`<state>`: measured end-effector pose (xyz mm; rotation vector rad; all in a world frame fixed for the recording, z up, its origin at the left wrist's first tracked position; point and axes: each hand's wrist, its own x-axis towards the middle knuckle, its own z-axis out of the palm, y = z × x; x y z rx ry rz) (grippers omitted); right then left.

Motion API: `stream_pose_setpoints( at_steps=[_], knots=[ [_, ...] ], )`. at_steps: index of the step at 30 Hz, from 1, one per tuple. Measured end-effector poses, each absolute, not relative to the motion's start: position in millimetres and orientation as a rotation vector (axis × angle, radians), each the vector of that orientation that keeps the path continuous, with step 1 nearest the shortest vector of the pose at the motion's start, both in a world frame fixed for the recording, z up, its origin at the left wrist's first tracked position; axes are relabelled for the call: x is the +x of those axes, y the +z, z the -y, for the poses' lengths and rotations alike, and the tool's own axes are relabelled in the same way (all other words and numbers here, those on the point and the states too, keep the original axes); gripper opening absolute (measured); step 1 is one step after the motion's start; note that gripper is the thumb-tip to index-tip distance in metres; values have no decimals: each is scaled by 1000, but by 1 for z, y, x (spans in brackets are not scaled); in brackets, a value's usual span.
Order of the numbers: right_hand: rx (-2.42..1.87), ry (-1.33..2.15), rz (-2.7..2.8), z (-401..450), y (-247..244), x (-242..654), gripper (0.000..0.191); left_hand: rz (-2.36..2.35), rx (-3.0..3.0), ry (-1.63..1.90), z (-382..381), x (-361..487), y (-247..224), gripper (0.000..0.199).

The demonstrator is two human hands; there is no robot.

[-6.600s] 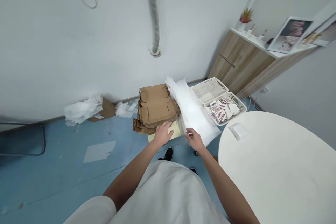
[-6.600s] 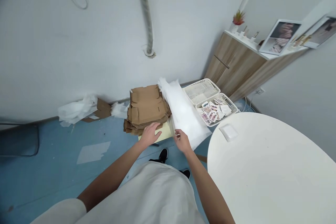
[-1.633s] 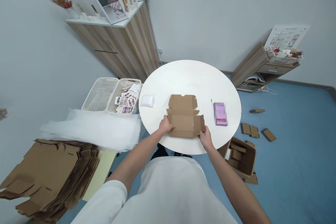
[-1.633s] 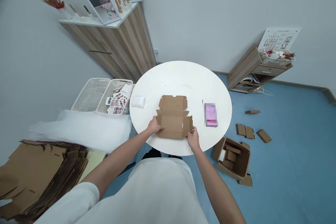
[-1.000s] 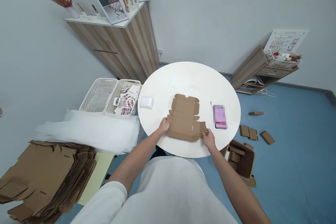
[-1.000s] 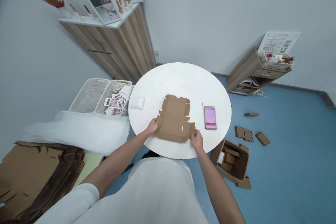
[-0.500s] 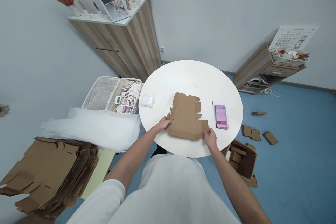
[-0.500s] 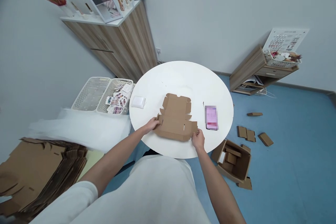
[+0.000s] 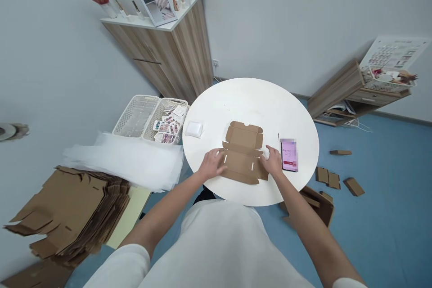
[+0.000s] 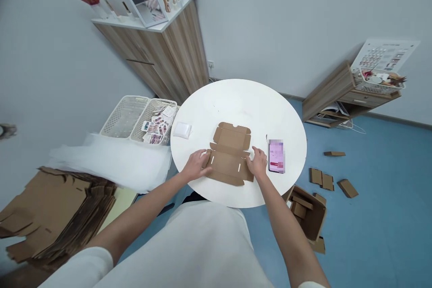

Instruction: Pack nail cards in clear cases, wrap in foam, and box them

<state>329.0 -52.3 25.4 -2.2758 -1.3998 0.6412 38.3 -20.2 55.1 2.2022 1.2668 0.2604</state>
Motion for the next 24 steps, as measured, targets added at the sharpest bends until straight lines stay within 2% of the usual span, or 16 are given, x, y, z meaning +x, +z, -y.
stream_pose_setpoints(
  at_steps=[4, 7, 9, 17, 24],
  knots=[
    [-2116, 963, 1315, 9, 22, 332, 47, -817, 2432, 70, 37, 54, 50, 56],
    [-2061, 1096, 1144, -7, 13, 332, 43, -856, 2478, 9, 44, 59, 33, 33],
    [-2069, 1091, 1098, -11, 9, 331, 42, -928, 2490, -29, 45, 61, 25, 30],
    [-2001, 1084, 1062, -2, 20, 325, 42, -1064, 2475, 3, 42, 65, 22, 42],
    [-2023, 1022, 1317, 23, 28, 318, 40, -1197, 2748, -172, 29, 82, 28, 74]
  ],
)
